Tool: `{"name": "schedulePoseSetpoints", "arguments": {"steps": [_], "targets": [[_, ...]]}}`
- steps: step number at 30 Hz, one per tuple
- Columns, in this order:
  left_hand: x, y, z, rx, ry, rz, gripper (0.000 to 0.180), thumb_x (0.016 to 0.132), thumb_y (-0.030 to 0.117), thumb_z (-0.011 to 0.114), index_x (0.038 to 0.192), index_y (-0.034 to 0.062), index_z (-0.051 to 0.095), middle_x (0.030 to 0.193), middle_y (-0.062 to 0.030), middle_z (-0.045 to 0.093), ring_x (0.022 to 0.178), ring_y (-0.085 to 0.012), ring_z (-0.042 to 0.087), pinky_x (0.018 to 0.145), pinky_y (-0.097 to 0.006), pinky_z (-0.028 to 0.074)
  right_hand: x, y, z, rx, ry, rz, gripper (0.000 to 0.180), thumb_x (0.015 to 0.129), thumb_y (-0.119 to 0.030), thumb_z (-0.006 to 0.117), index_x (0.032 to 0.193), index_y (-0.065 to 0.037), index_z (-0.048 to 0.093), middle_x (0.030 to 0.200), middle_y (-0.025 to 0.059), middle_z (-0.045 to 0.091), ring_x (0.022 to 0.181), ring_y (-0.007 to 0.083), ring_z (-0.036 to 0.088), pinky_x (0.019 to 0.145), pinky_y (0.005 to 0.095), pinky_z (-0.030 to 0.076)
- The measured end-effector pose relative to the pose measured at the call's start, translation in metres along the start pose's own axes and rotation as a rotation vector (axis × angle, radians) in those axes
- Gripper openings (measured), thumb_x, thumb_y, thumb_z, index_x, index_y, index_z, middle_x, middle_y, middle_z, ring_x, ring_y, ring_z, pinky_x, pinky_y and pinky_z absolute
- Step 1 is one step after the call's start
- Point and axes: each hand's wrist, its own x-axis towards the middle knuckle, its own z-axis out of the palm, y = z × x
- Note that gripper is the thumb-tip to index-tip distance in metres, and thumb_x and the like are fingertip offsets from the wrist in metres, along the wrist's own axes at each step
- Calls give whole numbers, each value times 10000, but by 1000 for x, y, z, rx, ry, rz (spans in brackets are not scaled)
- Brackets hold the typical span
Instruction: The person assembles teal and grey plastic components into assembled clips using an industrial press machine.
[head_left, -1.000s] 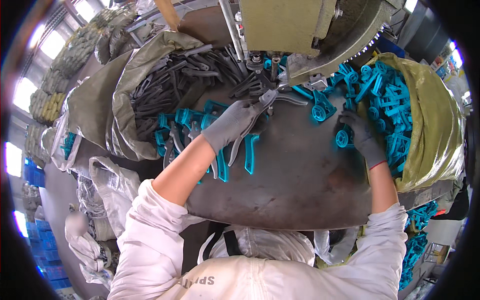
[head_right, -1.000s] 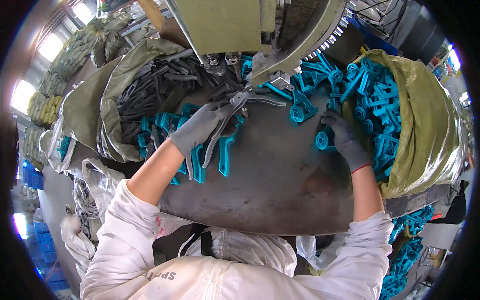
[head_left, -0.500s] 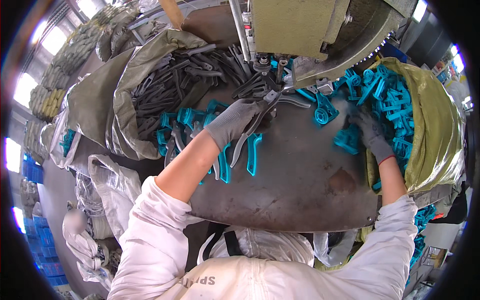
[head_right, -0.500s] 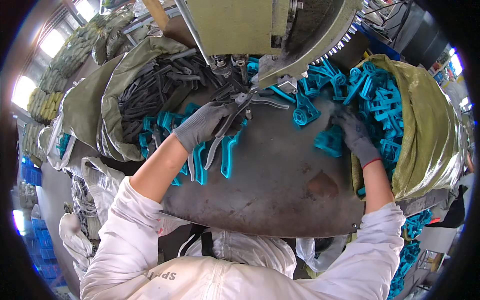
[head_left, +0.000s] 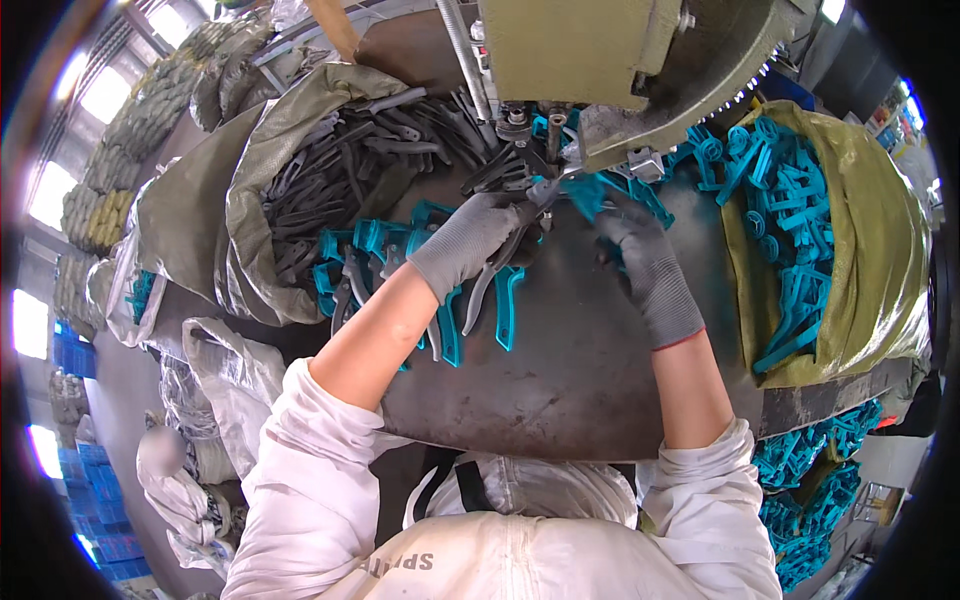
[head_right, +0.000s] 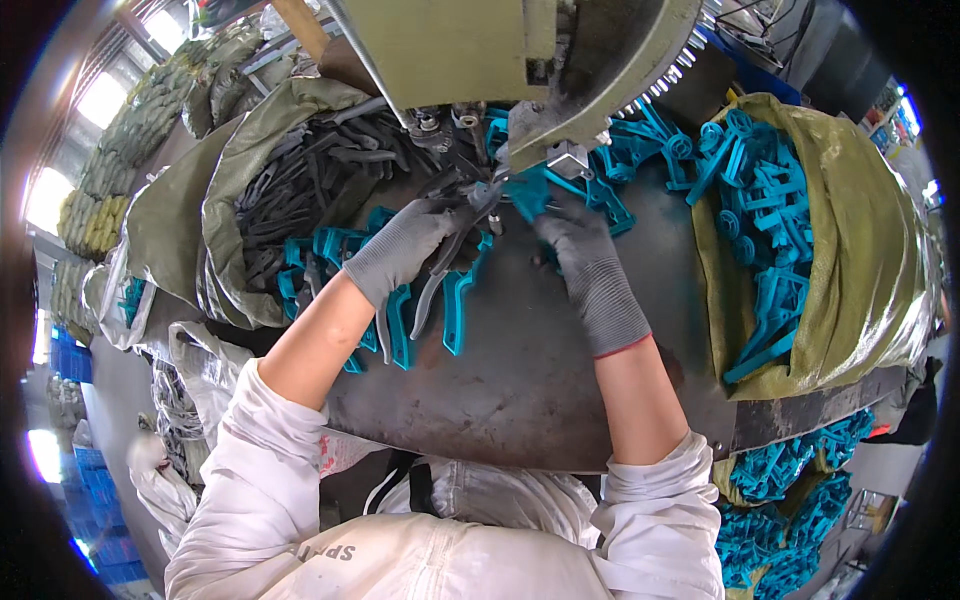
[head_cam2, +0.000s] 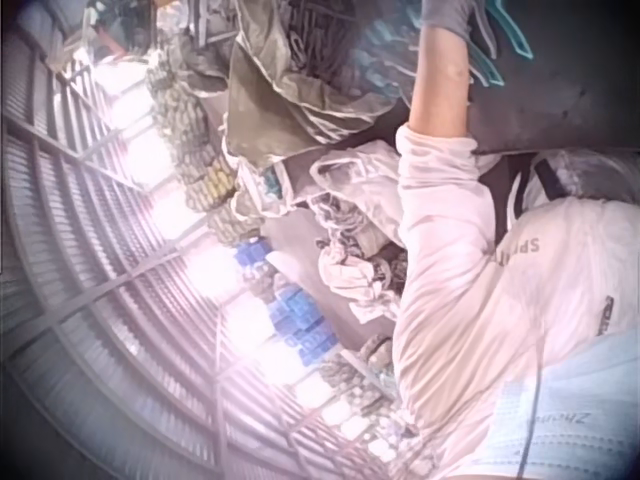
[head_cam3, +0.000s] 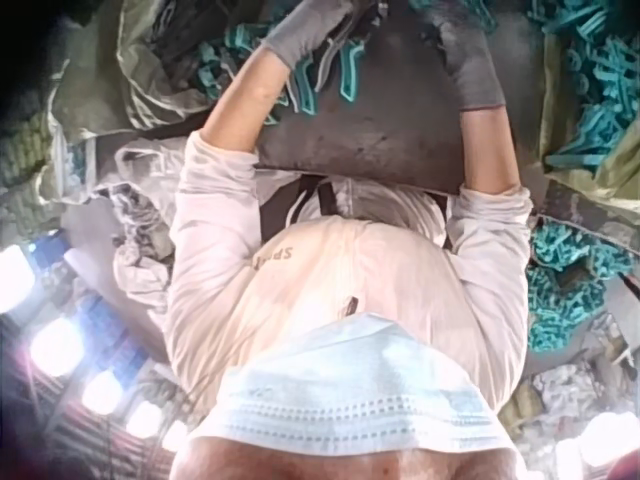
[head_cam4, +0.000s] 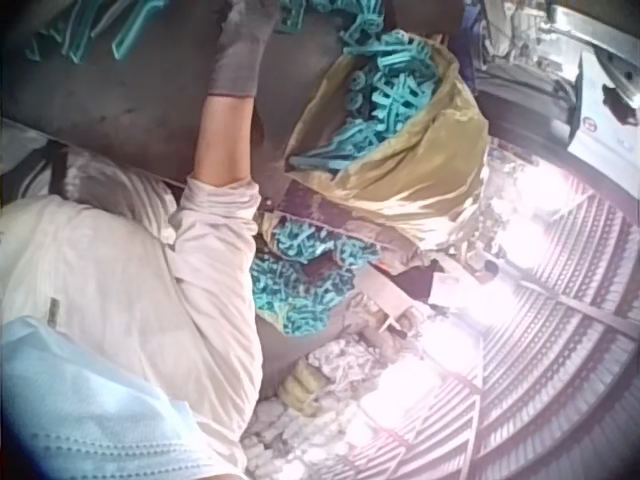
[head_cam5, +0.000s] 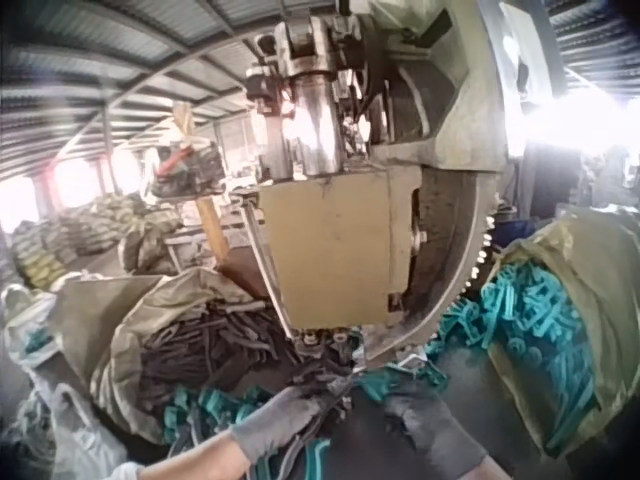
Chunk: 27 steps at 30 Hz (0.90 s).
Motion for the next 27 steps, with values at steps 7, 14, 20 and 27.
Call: {"name": "schedulePoseSetpoints", "arguments": {"steps": [7,14,20,27], "targets": [[3,-4,-7,-93,-34,-192,205,895,63,488,1073,-14,554,982,-109,600,797,-185,637,663,-315,577,-9,-4,15,-128,-96,-36,533,807,-127,569,1315,-47,429,1021,107,578,679,122,565,514,237,484],[19,-19,-32,596,-94,153,197,825,160,555,833,-30,605,778,-145,623,734,-222,625,640,-317,525,-3,3,19,-147,-186,-8,563,830,-115,497,1375,-115,354,923,69,588,507,86,488,429,214,393],[50,-57,-157,1573,352,122,314,891,178,402,1060,-10,588,1108,-178,570,952,-333,614,833,-392,501,-4,5,21,-91,-200,80,558,849,-65,478,1383,-142,338,927,61,592,545,98,508,421,216,404],[35,-63,-148,1029,655,-115,499,866,288,456,1293,30,436,1051,-273,588,997,-412,561,885,-440,440,-6,-4,18,-180,-111,57,539,840,-109,517,1359,-123,374,974,70,589,608,98,537,433,224,434]]}}
